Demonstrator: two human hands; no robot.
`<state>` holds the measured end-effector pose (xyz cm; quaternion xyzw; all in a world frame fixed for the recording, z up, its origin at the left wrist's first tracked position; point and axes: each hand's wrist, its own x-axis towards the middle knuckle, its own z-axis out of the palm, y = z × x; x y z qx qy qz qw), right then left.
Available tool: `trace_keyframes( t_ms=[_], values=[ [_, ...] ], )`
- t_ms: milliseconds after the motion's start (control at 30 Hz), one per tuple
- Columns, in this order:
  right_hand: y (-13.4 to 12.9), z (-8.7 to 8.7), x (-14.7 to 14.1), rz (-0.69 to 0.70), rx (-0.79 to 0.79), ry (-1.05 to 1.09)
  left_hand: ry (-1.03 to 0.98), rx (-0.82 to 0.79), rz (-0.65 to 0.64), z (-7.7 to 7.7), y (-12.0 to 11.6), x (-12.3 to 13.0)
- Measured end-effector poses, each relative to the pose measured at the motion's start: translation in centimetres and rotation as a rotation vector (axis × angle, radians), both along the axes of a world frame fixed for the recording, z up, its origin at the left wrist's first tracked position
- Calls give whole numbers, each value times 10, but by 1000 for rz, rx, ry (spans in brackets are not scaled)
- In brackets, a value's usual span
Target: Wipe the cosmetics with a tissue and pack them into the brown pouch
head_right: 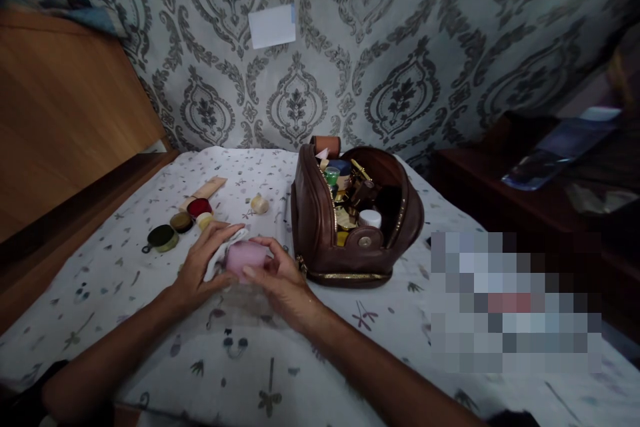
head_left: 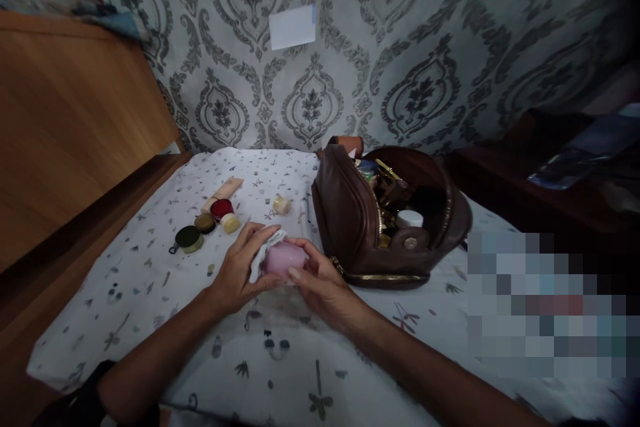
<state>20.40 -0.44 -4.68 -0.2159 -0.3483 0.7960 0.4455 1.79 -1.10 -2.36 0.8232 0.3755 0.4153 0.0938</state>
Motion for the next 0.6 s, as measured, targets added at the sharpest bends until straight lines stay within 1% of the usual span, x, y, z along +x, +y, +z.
trace_keyframes(
  t_ms=[67,133,233,333,433,533,600],
  values=[
    [0,0,-1,-7,-72,71,12,-34,-2,-2,1,0],
    [1,0,-2,4,-123,117,30,-53,32,-4,1,1],
    [1,2,-2,46,-154,163,40,-17,88,-7,1,3],
    [0,4,-2,115,-139,184,24,86,90,-8,2,4],
    [0,3,0,165,-107,143,11,149,99,-8,1,4],
    [1,1,2,171,-48,60,-18,198,87,-4,-1,6],
    [2,-1,3,163,-50,43,-31,233,69,-1,-3,8]
  ],
)
